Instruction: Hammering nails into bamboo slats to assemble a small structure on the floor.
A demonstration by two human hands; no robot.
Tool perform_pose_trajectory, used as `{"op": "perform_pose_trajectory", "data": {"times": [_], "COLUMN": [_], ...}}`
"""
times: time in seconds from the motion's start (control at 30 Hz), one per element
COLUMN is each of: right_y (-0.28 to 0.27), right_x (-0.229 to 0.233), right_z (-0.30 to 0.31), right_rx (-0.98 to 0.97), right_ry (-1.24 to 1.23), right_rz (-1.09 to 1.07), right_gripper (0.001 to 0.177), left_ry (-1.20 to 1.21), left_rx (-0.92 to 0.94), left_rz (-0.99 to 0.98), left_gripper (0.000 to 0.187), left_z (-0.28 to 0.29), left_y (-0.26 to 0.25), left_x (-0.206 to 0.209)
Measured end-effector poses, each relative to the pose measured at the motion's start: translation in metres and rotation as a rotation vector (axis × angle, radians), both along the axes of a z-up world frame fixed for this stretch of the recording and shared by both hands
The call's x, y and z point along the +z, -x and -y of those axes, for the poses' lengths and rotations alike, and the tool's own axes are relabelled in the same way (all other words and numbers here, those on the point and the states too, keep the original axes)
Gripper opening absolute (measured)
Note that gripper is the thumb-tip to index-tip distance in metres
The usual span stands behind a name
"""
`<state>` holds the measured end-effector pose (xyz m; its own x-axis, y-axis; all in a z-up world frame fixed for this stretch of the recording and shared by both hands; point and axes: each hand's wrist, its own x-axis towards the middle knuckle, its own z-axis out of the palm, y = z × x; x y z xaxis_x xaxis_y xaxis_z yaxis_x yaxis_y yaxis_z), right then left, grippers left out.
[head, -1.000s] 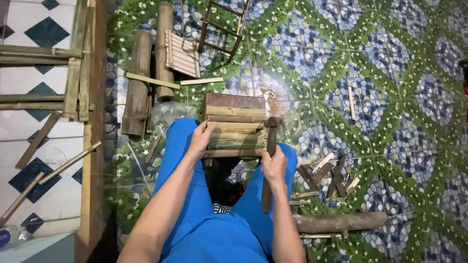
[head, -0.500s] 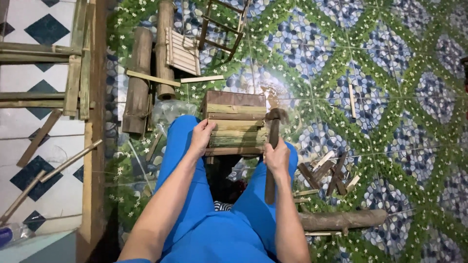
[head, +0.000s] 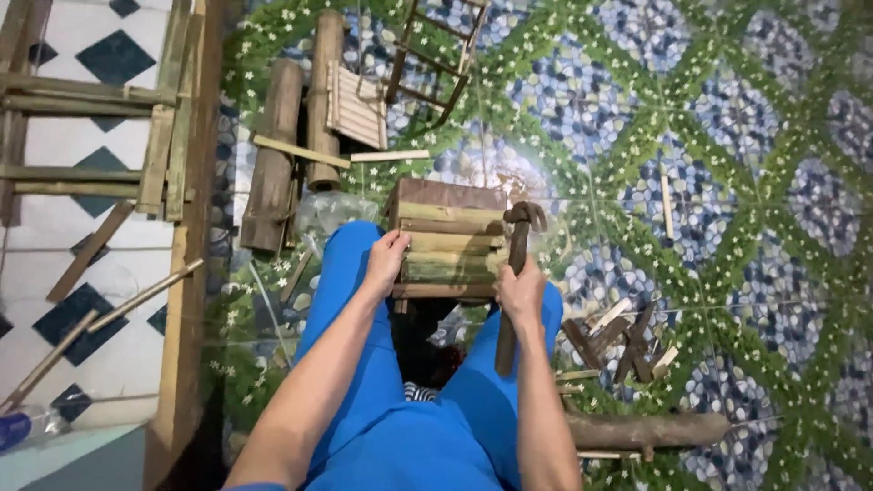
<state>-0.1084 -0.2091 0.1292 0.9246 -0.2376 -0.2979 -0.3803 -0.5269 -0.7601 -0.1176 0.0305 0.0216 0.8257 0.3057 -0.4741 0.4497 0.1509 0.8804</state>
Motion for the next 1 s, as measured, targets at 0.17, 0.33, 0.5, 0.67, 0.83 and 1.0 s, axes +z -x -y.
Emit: {"op": "perform_pose_trajectory", "data": {"times": [0.17, 0.33, 0.5, 0.67, 0.83, 1.0], "right_y": [0.013, 0.055, 0.085, 0.091, 0.099, 0.1], "right_x": [0.033, 0.028, 0.012, 0.011, 0.015, 0.015], "right_z": [-0.018, -0.019, -0.029, -0.033, -0.029, -0.026], "right_rx": [0.031, 0.026, 0.056, 0.124, 0.125, 0.098], "right_ry": [0.0, -0.024, -0.036, -0.067, -0.046, -0.109], "right_rz": [0.025, 0.045, -0.046, -0.075, -0.135, -0.132], "right_gripper": [0.011, 0.009, 0.014, 0.013, 0.021, 0.008], "left_ry": [0.044, 0.03, -0.004, 0.04, 0.032, 0.001], "left_rx": [-0.014, 0.013, 0.024, -0.007, -0.01, -0.011], "left_rz": [0.015, 0.015, 0.021, -0.005, 0.012, 0.015], "left_gripper": [0.062, 0.056, 0.056, 0.062, 0.055, 0.055], "left_z": [-0.006, -0.001, -0.003, -0.008, -0.009, -0.009], "left_y": [0.001, -0.005, -0.001, 0.003, 0.002, 0.0], "left_x": [0.018, -0.065, -0.009, 0.023, 0.001, 0.0]}}
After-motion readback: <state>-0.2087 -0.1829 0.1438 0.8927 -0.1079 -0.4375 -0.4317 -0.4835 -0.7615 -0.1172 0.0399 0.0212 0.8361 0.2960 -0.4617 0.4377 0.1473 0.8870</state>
